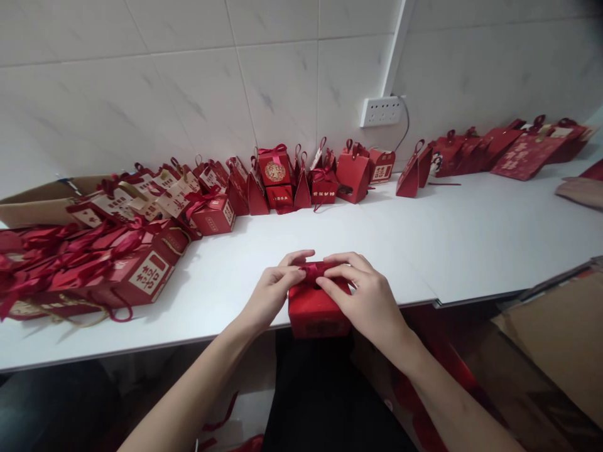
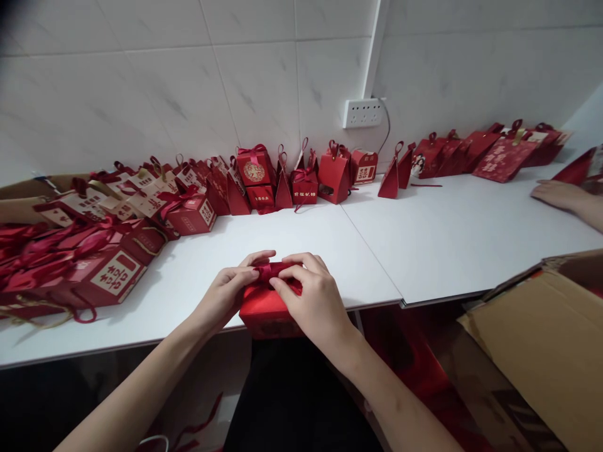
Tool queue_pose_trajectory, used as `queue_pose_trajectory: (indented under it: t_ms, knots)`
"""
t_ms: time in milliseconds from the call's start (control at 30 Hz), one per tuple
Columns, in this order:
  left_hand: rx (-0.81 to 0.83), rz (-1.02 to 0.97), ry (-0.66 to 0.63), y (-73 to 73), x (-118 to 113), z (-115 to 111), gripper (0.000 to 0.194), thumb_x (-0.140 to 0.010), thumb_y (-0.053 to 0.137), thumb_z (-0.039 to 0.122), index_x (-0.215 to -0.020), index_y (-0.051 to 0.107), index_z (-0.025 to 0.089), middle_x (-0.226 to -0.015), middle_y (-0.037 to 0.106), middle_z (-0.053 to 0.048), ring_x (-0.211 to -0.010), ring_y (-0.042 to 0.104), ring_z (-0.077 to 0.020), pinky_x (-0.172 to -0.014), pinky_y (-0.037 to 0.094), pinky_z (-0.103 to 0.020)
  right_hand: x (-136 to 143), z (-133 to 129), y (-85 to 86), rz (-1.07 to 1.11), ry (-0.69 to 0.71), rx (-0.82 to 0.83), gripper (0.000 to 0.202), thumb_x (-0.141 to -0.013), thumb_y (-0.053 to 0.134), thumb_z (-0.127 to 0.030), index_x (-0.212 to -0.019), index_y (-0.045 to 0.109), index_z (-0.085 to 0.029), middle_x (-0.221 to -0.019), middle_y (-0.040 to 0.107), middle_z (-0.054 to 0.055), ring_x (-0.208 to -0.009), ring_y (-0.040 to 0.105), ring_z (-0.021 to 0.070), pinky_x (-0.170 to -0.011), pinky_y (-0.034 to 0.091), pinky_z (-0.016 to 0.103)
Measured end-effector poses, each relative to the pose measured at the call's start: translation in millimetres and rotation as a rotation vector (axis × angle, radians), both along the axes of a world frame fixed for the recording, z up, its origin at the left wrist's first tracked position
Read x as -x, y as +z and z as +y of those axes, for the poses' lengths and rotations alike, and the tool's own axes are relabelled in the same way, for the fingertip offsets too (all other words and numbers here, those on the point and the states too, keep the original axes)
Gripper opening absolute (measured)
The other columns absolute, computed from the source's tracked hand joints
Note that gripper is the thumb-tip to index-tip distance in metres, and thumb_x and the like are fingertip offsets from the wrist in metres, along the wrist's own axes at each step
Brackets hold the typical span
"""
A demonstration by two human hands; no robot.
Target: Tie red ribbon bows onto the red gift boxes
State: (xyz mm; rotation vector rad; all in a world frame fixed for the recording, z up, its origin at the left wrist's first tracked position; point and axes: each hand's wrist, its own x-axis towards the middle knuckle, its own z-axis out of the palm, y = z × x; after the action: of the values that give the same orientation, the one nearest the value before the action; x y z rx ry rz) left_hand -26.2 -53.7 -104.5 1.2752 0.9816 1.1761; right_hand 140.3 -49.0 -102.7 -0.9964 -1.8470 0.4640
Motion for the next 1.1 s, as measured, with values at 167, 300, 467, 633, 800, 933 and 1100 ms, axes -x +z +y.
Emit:
queue_pose_trajectory:
  t_ms: [167,300,467,633,800,933,1100]
  knots:
    - [-0.047,0.038,0.003,-1.9,0,0,0.023,-0.082,0.053,0.025,-0.073,0.074,0.021,-0.129,0.052,-0.004,-0.124,0.042,-0.0259,-0.104,0.032,-0.038,0,3,0.6,0.067,0.036,0.166,0.009,-0.078,0.064,-0.019,-0.07,0.065,-0.019,-0.092,0.063,0.004,-0.092,0.059,0.0195,-0.085,0.047,0.036]
    - [-0.104,0.134,0.056,-3.3,0,1,0.025,-0.082,0.052,0.026,-0.07,0.073,0.021,-0.126,0.054,-0.004,-0.124,0.041,-0.0251,-0.105,0.031,-0.039,-3,4,1.3,0.061,0.081,0.193,0.01,-0.08,0.063,-0.02,-0.07,0.061,-0.02,-0.088,0.059,0.003,-0.092,0.058,0.0183,-0.086,0.044,0.034]
    - [-0.149,0.24,0.122,-0.9,0,-1,0.029,-0.083,0.05,0.028,-0.067,0.071,0.02,-0.121,0.056,-0.007,-0.12,0.046,-0.026,-0.099,0.037,-0.039,-7,6,2.9,0.075,0.133,0.231,0.01,-0.083,0.058,-0.022,-0.073,0.061,-0.021,-0.092,0.054,0.002,-0.093,0.056,0.016,-0.086,0.043,0.03]
    - [-0.288,0.552,0.334,5.4,-2,-11,0.019,-0.082,0.053,0.027,-0.08,0.072,0.024,-0.112,0.056,-0.007,-0.112,0.048,-0.0237,-0.095,0.037,-0.039,-15,7,7.3,0.017,0.185,0.271,0.011,-0.083,0.057,-0.026,-0.074,0.06,-0.021,-0.102,0.054,0.004,-0.101,0.055,0.0169,-0.091,0.042,0.031]
    - [-0.38,0.718,0.466,14.1,-5,-27,0.013,-0.08,0.053,0.02,-0.08,0.066,0.021,-0.076,0.051,-0.001,-0.073,0.051,-0.0147,-0.071,0.043,-0.028,-24,10,11.9,-0.092,0.228,0.306,0.012,-0.083,0.056,-0.028,-0.074,0.06,-0.021,-0.116,0.051,0.006,-0.109,0.054,0.0194,-0.097,0.041,0.035]
    - [-0.329,0.699,0.442,14.8,-3,-35,0.011,-0.083,0.051,0.021,-0.08,0.062,0.02,-0.073,0.054,0.0,-0.065,0.051,-0.0123,-0.062,0.043,-0.024,-28,11,12.0,-0.113,0.273,0.326,0.013,-0.083,0.055,-0.03,-0.075,0.061,-0.021,-0.125,0.049,0.006,-0.112,0.054,0.0207,-0.095,0.045,0.037]
    - [-0.214,0.518,0.456,5.0,-2,-40,0.01,-0.081,0.053,0.024,-0.082,0.062,0.02,-0.083,0.062,-0.002,-0.08,0.058,-0.0157,-0.075,0.047,-0.026,-34,13,11.6,-0.058,0.318,0.399,0.014,-0.082,0.057,-0.031,-0.073,0.062,-0.021,-0.13,0.047,0.007,-0.116,0.053,0.0226,-0.087,0.052,0.036]
